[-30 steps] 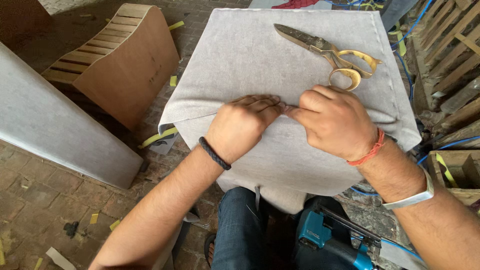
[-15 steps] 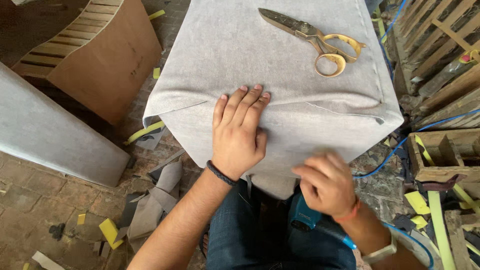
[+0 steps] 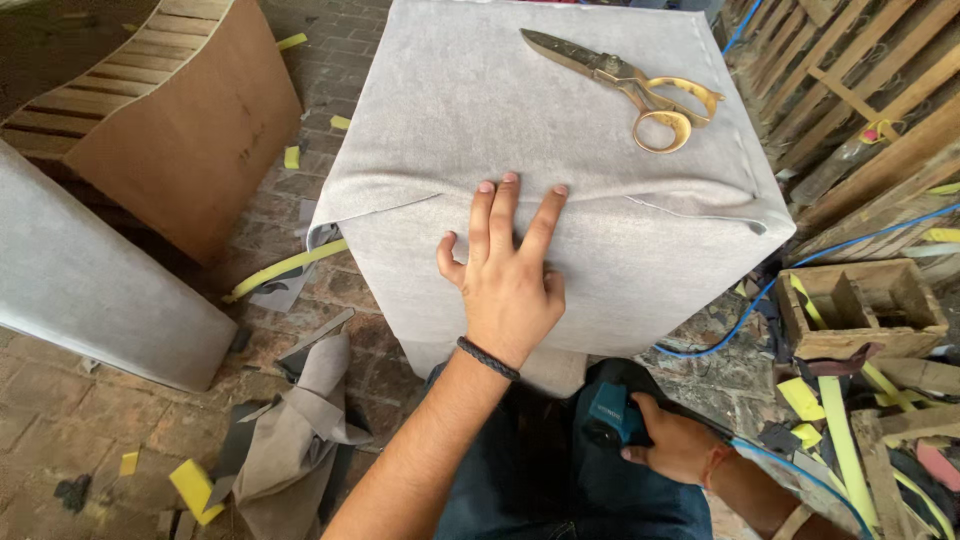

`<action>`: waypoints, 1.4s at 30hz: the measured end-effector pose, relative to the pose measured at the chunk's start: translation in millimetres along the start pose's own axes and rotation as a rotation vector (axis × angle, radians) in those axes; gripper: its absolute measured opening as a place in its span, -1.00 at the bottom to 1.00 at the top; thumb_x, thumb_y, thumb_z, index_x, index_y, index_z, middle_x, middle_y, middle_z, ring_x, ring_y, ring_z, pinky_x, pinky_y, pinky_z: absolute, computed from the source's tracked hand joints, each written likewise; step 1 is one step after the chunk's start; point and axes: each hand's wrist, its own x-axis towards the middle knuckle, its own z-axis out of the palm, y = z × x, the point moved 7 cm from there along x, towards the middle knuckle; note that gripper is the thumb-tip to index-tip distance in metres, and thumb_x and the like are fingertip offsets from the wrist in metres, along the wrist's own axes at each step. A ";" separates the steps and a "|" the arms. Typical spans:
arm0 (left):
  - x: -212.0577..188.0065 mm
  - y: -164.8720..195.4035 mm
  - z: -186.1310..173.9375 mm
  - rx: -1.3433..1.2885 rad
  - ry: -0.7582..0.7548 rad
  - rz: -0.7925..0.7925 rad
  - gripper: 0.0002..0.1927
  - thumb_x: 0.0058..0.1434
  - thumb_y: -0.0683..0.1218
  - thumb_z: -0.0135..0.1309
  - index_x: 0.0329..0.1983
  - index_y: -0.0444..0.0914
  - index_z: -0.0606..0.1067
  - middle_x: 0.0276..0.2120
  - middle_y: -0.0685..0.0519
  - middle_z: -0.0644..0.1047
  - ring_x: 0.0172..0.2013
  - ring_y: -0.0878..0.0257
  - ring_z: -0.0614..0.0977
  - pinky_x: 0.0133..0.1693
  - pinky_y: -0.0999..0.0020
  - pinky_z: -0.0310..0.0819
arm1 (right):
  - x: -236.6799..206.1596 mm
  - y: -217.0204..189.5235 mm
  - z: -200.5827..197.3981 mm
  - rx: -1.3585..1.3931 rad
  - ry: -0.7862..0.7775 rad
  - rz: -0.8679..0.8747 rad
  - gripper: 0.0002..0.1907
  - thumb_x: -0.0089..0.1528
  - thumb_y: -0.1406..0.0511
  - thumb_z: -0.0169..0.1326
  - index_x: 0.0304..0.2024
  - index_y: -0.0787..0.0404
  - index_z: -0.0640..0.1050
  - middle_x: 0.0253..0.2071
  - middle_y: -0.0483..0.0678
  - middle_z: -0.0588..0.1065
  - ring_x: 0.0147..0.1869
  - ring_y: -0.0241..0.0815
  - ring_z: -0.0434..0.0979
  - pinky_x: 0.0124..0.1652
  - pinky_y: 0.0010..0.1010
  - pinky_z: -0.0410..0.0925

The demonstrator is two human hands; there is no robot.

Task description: The person stretches a light gray fabric over a wooden furniture frame and secures it with a pneumatic staple gun along the edges. They trim the excess fabric with shears, reposition the frame, and continue stapling and cutting around the sides.

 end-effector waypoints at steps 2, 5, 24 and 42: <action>-1.8 -2.3 0.0 -0.019 0.008 0.002 -0.10 -0.14 -0.16 0.14 0.38 0.15 0.35 0.44 -0.03 0.24 0.48 0.05 0.15 0.27 -0.28 -0.15 | -18.0 -24.1 -29.0 0.005 0.027 -0.177 -0.23 0.12 0.01 0.38 0.20 0.16 0.31 -0.05 0.17 0.59 0.07 0.04 0.63 0.06 -0.25 0.45; -1.1 -5.0 3.1 -0.029 0.023 0.026 -0.10 -0.13 -0.17 0.16 0.38 0.15 0.36 0.44 -0.02 0.23 0.47 0.06 0.15 0.26 -0.27 -0.15 | -64.5 -22.2 -70.5 0.425 -0.142 0.088 -0.59 0.24 0.28 0.29 0.08 0.29 0.50 -0.40 0.23 0.45 -0.38 0.07 0.46 -0.29 -0.09 0.39; -5.2 -12.4 2.9 0.061 0.118 0.056 -0.43 0.16 -0.19 0.06 0.25 0.11 0.48 0.43 0.03 0.32 0.45 0.18 0.24 0.26 -0.15 -0.12 | -138.9 -216.2 -297.7 0.832 0.200 0.059 -0.63 0.29 0.13 0.12 -0.20 0.36 0.52 -0.47 -0.03 0.50 -0.51 -0.16 0.49 -0.45 -0.24 0.44; 2.0 -17.3 -5.0 0.014 0.070 0.119 -0.20 0.02 -0.17 0.08 0.42 0.12 0.37 0.44 -0.01 0.31 0.43 0.16 0.25 0.20 -0.15 -0.07 | -173.8 -144.3 -262.0 0.478 0.411 -0.110 -0.69 0.19 0.20 0.29 -0.38 0.31 0.50 -0.56 0.11 0.47 -0.57 -0.07 0.51 -0.48 -0.25 0.48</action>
